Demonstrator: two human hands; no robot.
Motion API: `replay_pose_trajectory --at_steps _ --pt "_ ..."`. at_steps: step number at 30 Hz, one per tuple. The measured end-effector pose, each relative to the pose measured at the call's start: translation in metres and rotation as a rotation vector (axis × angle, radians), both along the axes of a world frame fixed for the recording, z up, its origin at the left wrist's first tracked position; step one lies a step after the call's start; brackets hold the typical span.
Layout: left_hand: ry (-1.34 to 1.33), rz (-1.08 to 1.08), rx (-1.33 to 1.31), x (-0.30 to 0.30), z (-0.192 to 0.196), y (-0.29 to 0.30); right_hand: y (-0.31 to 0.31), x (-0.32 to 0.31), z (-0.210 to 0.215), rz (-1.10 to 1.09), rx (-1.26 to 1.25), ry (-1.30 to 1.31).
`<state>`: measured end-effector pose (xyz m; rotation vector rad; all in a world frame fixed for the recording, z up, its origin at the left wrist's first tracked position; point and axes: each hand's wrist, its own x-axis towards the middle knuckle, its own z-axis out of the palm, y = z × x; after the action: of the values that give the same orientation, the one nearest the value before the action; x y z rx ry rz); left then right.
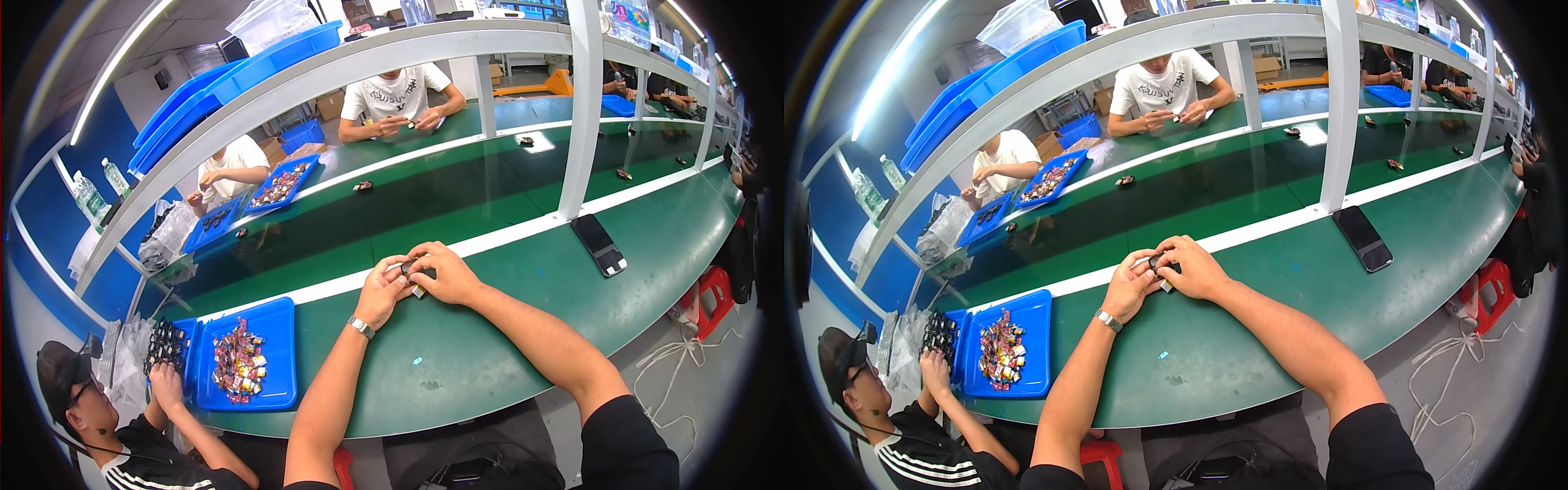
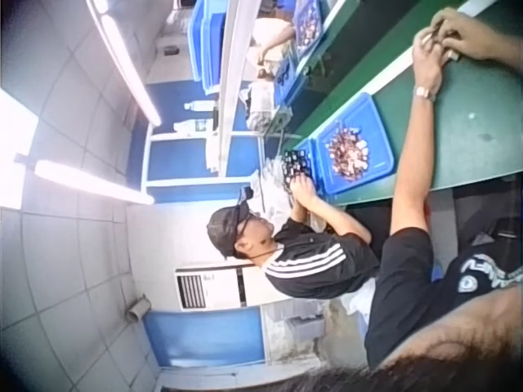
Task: The recorder is seated at a factory workbench assembling and inspecting small components by hand alongside other workers.
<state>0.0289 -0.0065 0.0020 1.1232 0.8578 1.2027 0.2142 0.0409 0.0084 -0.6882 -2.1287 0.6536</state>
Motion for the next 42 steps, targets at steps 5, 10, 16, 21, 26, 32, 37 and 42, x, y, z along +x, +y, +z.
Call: replay_pose_trajectory --at_steps 5,10,16,21,26,32,37,42 --pt "-0.063 -0.02 0.017 -0.003 -0.002 0.0 -0.005 -0.005 -0.001 -0.04 -0.017 0.108" --pt "-0.101 -0.033 0.015 -0.002 -0.002 0.0 -0.005 -0.007 -0.006 -0.07 -0.073 0.139" --pt "-0.124 -0.032 0.035 -0.004 0.0 0.001 -0.002 -0.008 -0.005 -0.036 -0.118 0.16" --pt "-0.147 -0.025 0.018 -0.005 -0.003 0.001 -0.006 -0.009 -0.005 -0.047 -0.048 0.135" --pt "-0.153 -0.022 0.033 -0.006 -0.005 0.002 -0.01 -0.01 -0.002 -0.069 0.045 0.126" --pt "-0.128 -0.016 0.049 -0.006 -0.007 0.003 -0.015 -0.009 0.005 -0.042 0.177 0.157" --pt "-0.216 -0.055 0.077 -0.007 -0.007 0.003 -0.018 -0.011 0.005 -0.095 0.157 0.182" --pt "-0.236 -0.067 0.059 -0.006 -0.006 0.002 -0.02 -0.014 0.003 -0.117 0.135 0.211"
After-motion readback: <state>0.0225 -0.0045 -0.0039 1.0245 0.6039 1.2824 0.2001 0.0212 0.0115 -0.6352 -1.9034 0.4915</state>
